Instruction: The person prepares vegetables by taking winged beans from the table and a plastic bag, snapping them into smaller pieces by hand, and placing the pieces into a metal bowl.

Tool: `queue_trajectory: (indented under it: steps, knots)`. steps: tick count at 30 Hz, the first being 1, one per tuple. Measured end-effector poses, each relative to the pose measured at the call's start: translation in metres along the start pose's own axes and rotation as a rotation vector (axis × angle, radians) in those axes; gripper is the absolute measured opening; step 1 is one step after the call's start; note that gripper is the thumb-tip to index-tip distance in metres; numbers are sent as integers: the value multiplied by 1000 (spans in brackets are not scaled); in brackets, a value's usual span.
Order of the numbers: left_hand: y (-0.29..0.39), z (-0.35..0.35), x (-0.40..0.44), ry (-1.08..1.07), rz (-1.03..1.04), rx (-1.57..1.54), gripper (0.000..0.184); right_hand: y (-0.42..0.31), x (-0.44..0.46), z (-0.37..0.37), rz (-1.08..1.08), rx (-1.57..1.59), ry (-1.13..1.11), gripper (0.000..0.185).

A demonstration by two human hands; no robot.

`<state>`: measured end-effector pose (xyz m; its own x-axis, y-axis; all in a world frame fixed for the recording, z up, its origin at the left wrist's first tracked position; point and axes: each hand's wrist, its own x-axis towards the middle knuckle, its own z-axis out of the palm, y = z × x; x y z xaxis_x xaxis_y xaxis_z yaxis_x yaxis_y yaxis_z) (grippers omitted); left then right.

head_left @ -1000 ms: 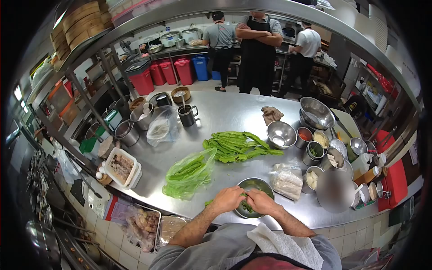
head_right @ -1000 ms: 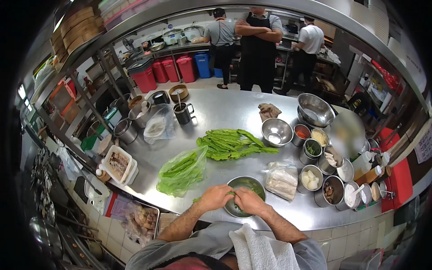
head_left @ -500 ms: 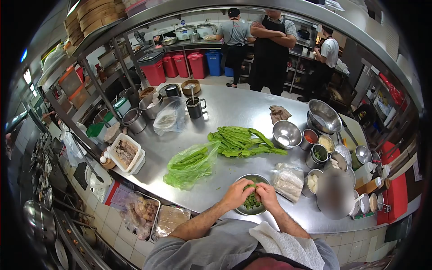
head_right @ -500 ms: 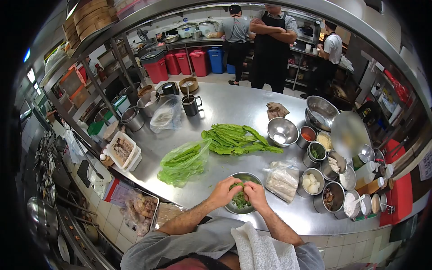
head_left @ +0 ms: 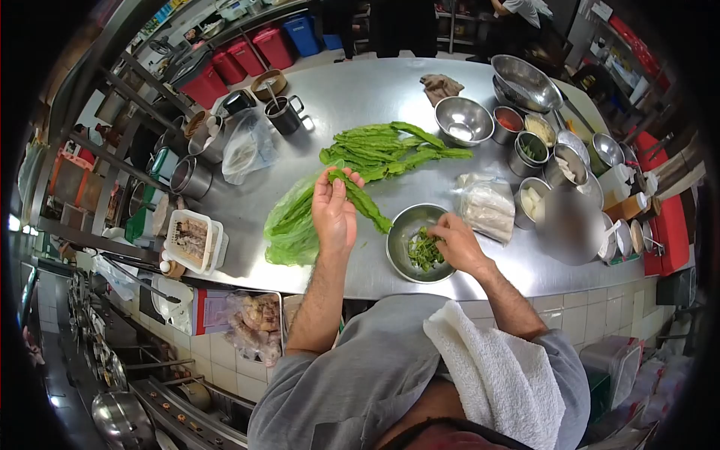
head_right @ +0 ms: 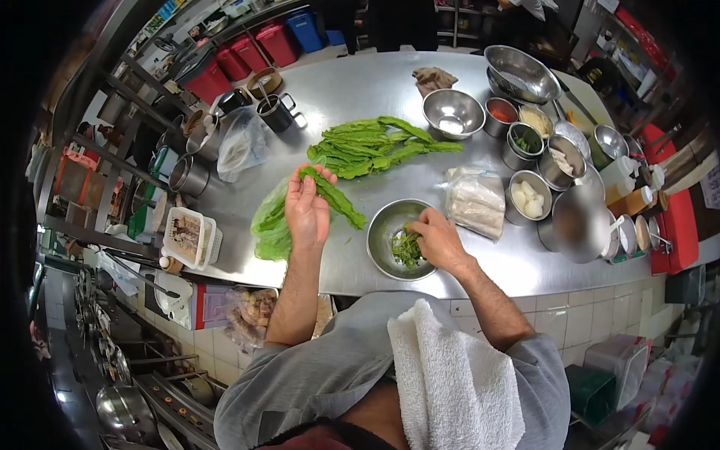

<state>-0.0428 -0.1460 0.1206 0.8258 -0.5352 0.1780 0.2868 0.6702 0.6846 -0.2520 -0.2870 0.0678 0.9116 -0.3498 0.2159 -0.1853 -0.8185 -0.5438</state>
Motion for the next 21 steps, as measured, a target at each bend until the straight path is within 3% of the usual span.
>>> queue_trajectory:
  steps: [2,3,5,6,9,11,13,14,16,17,19,21]
  knots:
    - [-8,3,-4,-3,-23,-49,22,-1,5,3,-97,94,74,44]
    - [-10,7,-6,-1,-36,-74,21,-10,9,3,-83,97,70,44]
    - [-15,11,-9,-5,-56,-98,21,-37,21,-6,196,507,-94,42]
    - [-18,12,-11,12,-50,-102,20,-47,24,-5,173,572,-45,33]
    - [-26,7,-16,13,-48,-85,22,-53,30,-3,242,526,-157,27]
    - [-31,-1,-19,-3,-42,-70,25,-50,26,4,215,495,-56,25]
    - [-26,-5,-20,-13,128,557,37,-38,22,7,105,290,6,22]
    - [-23,-6,-23,-19,130,551,37,-33,19,5,94,216,6,22]
    - [-2,10,-30,-395,734,1523,49,-28,15,3,95,192,6,22]
    - [-2,14,-33,-394,737,1518,49,-27,14,2,96,174,-4,22]
    - [-7,22,-43,-863,557,1653,48,-34,16,-6,113,160,-54,20]
    - [-22,8,-45,-893,464,1693,45,-38,18,-7,77,176,-41,17]
